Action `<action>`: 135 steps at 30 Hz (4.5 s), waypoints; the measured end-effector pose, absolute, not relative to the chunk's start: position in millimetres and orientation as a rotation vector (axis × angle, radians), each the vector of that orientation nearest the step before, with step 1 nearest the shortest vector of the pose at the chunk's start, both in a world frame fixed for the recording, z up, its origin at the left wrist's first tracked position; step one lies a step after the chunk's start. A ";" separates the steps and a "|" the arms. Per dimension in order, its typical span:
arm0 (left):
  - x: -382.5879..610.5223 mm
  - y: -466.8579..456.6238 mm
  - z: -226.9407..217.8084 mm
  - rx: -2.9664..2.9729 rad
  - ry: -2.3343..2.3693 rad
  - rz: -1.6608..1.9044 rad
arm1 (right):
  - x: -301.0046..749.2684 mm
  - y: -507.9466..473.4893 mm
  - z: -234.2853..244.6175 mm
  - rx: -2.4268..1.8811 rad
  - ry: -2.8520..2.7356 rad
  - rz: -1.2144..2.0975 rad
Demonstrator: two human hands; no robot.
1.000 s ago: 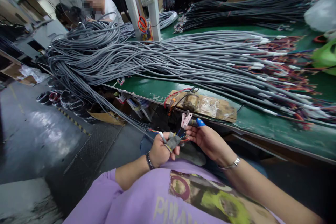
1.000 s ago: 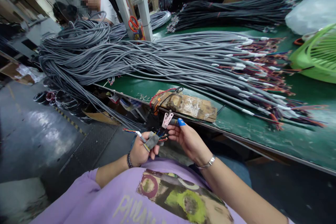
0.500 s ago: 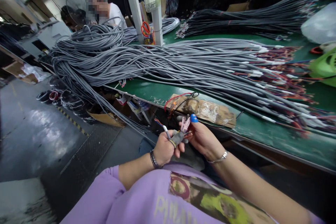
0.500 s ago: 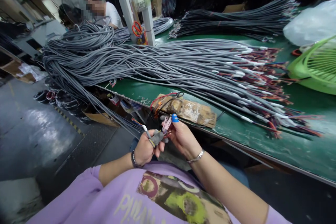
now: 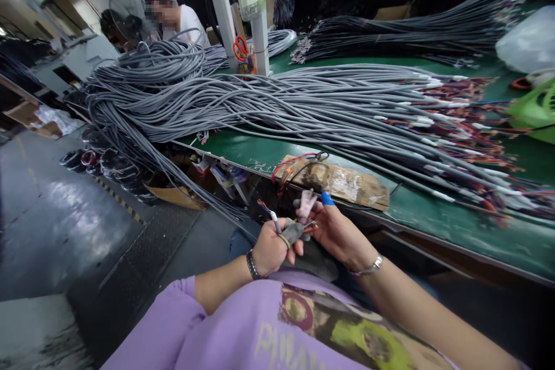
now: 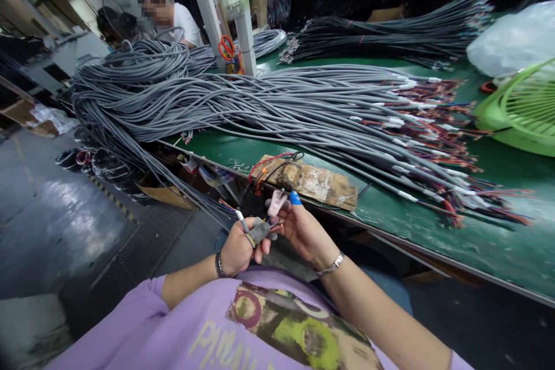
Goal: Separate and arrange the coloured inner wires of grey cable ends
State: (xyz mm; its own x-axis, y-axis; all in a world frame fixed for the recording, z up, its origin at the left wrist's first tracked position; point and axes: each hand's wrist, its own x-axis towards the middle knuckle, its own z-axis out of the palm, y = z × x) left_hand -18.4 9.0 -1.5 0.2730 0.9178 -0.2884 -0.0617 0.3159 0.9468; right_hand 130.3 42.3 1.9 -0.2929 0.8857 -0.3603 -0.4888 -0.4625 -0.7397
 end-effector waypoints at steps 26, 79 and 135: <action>-25.3 -2.4 -9.5 1.150 1.038 0.492 | 149.0 22.0 17.4 -1.202 -1.459 1.589; -7.0 10.2 -3.9 0.925 0.992 0.860 | 121.9 54.4 -2.3 -0.868 -0.486 1.833; -18.0 -2.0 -7.5 1.027 1.101 0.923 | 124.6 43.0 2.1 -0.833 -0.546 1.874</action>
